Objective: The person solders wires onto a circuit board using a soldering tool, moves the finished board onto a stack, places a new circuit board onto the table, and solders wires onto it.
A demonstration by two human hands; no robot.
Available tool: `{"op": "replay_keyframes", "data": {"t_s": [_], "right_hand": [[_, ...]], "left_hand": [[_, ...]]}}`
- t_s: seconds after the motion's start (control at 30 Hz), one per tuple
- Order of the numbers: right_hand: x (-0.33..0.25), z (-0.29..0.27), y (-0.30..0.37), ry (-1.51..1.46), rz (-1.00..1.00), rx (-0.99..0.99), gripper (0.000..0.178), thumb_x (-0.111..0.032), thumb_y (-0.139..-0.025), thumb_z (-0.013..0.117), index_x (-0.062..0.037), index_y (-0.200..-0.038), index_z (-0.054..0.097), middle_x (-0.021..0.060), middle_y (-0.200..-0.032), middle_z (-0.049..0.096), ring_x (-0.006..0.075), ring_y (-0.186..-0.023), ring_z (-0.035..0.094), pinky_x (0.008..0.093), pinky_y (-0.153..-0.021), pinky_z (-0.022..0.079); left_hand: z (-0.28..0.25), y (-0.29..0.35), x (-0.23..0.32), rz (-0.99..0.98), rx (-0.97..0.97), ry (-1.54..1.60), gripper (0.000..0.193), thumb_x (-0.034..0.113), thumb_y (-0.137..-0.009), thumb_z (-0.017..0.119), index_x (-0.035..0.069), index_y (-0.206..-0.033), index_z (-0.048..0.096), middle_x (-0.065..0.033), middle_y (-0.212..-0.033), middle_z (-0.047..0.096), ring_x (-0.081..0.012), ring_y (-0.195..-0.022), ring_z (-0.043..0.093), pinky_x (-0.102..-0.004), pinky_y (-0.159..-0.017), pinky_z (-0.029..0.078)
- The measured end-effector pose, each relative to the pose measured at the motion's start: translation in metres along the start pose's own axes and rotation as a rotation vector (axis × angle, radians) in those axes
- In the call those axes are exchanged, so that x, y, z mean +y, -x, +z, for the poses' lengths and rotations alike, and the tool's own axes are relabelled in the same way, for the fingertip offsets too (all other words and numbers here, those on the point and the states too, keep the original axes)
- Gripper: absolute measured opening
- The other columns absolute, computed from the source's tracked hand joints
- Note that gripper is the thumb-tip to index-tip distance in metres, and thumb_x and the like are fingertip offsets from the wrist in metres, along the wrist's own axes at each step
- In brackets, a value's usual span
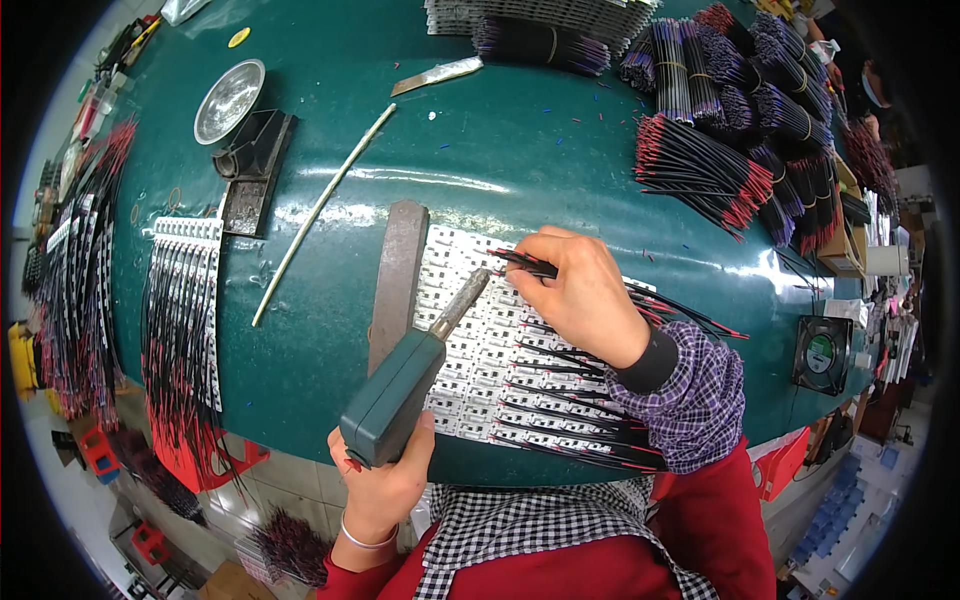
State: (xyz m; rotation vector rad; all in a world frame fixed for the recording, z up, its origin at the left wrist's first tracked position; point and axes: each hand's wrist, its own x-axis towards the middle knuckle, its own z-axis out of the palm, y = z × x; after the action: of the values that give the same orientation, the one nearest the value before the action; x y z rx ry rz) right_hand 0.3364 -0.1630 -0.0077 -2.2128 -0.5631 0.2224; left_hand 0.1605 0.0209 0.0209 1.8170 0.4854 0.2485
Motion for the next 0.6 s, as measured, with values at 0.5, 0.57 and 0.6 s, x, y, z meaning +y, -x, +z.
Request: {"op": "replay_keyframes", "data": {"t_s": [0.5,0.57,0.6], "right_hand": [[-0.005,-0.008,0.006,0.05,-0.062,-0.051,0.012,-0.007,-0.09,0.064,0.0032,-0.095,0.068,0.0169,-0.087,0.061,0.0384,-0.076,0.062,0.0469,-0.07,0.048],[-0.006,-0.01,0.01,0.005,-0.102,-0.013,0.012,-0.005,-0.091,0.063,0.0039,-0.097,0.067,0.0168,-0.09,0.06,0.0385,-0.076,0.061,0.0468,-0.071,0.048],[-0.008,-0.01,0.013,-0.04,-0.138,0.027,0.011,-0.003,-0.091,0.062,0.0045,-0.098,0.066,0.0167,-0.093,0.058,0.0385,-0.077,0.061,0.0467,-0.071,0.048]], "left_hand": [[-0.011,0.017,-0.009,-0.011,0.034,-0.023,0.03,-0.009,-0.081,0.071,-0.007,-0.11,0.066,-0.0082,-0.083,0.065,-0.0113,-0.056,0.056,-0.0239,-0.05,0.043],[-0.011,0.019,-0.01,-0.015,0.066,-0.02,0.031,-0.009,-0.081,0.07,-0.008,-0.112,0.065,-0.0092,-0.084,0.066,-0.0112,-0.057,0.056,-0.0235,-0.05,0.044],[-0.012,0.02,-0.01,-0.016,0.07,-0.02,0.031,-0.009,-0.081,0.07,-0.008,-0.112,0.065,-0.0092,-0.084,0.066,-0.0112,-0.057,0.056,-0.0235,-0.05,0.044]]}}
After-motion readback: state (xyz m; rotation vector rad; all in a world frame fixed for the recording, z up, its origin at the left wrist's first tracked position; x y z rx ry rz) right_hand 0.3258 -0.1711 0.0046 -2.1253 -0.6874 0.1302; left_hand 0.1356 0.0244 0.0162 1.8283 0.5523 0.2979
